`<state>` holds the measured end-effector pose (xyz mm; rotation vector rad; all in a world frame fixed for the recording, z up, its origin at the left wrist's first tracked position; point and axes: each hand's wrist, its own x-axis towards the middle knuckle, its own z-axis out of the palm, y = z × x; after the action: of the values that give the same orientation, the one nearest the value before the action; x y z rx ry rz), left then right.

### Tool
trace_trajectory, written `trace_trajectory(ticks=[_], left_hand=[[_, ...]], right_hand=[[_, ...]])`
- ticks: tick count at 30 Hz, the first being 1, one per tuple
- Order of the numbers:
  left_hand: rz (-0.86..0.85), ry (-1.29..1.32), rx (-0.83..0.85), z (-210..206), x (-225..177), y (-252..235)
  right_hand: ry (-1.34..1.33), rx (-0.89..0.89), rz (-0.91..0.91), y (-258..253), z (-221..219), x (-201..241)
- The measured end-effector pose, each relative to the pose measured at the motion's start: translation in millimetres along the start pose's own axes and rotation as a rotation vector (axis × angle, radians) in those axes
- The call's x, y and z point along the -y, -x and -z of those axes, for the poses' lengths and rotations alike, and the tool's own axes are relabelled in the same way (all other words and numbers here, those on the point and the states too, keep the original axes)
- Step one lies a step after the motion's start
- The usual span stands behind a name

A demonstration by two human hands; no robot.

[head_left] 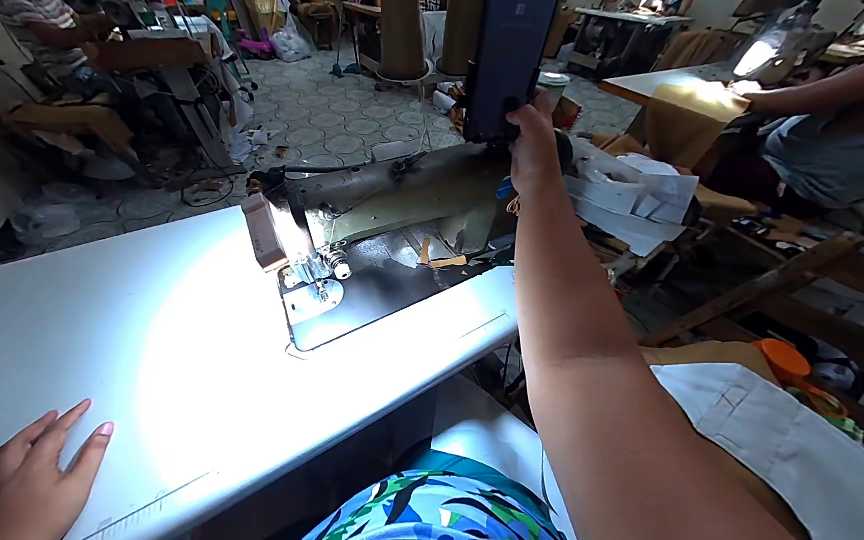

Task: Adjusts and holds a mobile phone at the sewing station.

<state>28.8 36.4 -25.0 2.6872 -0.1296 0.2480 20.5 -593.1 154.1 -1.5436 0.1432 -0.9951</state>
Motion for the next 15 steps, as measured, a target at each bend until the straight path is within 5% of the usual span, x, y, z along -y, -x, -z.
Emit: trace_trajectory(ticks=[15], left_hand=[[-0.003, -0.006, -0.01, -2.2, 2.2, -0.3]], right_hand=[[0.03, -0.057, 0.065, -2.4, -9.9, -5.1]])
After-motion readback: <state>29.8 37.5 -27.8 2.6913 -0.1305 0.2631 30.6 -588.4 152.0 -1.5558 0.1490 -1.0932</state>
